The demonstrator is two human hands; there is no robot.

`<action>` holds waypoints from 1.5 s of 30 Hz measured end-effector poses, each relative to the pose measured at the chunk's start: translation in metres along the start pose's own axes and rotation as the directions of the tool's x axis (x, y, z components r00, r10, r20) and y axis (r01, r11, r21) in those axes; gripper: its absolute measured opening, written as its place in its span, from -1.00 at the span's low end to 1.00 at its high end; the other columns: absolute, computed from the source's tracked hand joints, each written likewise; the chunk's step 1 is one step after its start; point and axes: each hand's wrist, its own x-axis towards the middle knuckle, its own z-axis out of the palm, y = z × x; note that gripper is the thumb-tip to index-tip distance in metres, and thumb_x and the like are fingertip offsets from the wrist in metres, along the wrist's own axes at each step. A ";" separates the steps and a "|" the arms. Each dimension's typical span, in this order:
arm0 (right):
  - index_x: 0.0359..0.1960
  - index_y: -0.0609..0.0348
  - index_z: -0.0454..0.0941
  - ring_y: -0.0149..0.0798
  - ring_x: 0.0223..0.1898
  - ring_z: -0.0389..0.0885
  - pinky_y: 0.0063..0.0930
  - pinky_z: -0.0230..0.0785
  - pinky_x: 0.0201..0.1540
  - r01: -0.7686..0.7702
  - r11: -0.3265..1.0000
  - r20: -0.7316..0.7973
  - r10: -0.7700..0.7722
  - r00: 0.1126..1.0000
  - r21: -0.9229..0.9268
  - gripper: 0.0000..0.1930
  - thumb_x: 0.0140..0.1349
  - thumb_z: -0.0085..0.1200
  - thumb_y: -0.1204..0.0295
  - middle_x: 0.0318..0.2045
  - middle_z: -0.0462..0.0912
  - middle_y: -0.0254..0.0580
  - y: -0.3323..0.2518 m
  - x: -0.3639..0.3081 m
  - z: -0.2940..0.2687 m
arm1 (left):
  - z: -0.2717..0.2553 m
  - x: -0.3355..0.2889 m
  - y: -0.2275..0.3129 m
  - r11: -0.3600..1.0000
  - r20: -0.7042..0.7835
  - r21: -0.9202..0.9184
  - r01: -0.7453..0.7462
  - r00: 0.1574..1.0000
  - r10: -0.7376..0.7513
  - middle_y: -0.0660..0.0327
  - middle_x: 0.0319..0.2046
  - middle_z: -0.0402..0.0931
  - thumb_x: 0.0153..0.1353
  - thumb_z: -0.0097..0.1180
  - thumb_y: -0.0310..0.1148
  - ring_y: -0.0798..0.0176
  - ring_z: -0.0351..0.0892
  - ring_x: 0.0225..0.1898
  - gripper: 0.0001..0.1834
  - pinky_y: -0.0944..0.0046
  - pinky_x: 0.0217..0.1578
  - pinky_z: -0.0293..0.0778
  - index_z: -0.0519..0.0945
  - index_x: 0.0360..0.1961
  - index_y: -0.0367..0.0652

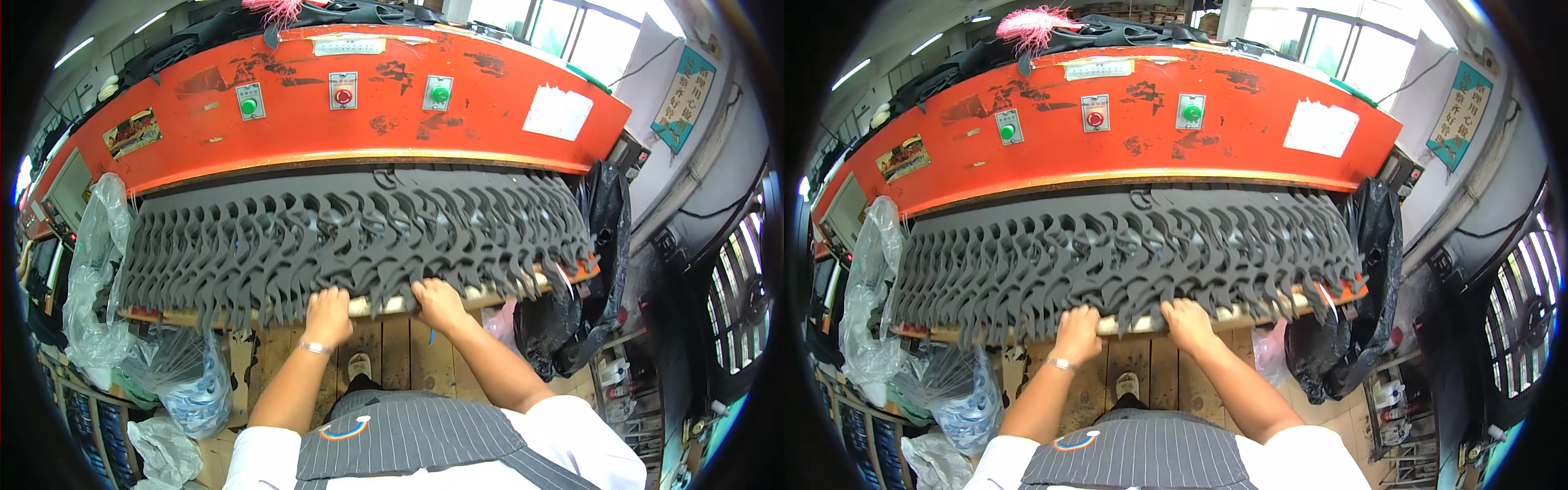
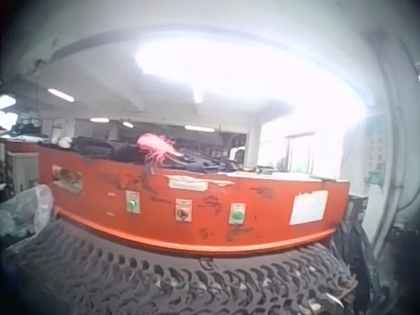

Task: Using a hydraulic press and metal dies to cut components from a foam sheet.

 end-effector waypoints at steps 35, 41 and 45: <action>-0.41 0.05 0.68 0.11 -0.36 0.60 -0.15 0.48 -0.14 -0.078 0.978 0.281 0.021 0.959 0.193 -0.71 -0.04 0.10 0.15 -0.44 0.67 -0.01 -0.015 0.248 -0.047 | -0.032 0.186 -0.064 0.780 -0.250 -0.626 0.008 0.945 -0.211 0.08 0.09 0.53 0.34 -0.08 -0.15 0.09 0.41 0.20 -0.57 0.03 0.26 0.14 0.50 0.12 -0.18; 0.12 0.07 0.44 0.03 0.10 0.46 -0.18 0.33 0.11 0.062 0.760 -0.037 -0.050 0.998 0.647 -0.28 -0.06 0.33 -0.02 0.03 0.48 -0.03 -0.011 0.196 -0.058 | -0.057 0.164 -0.068 0.940 -0.134 -0.342 0.005 0.990 -0.054 0.05 0.22 0.40 0.39 -0.23 -0.07 0.09 0.23 0.34 -0.45 -0.02 0.36 -0.11 0.38 0.27 -0.17; 0.12 0.20 0.41 -0.06 -0.03 0.47 -0.20 0.25 0.07 0.088 0.845 -0.166 0.001 0.986 0.528 -0.19 -0.18 0.43 0.07 -0.12 0.58 -0.10 -0.028 0.144 -0.060 | -0.068 0.147 -0.058 0.949 -0.120 -0.314 -0.032 0.993 -0.006 -0.02 0.20 0.40 0.33 -0.13 -0.12 0.07 0.25 0.33 -0.43 -0.03 0.36 -0.10 0.36 0.27 -0.23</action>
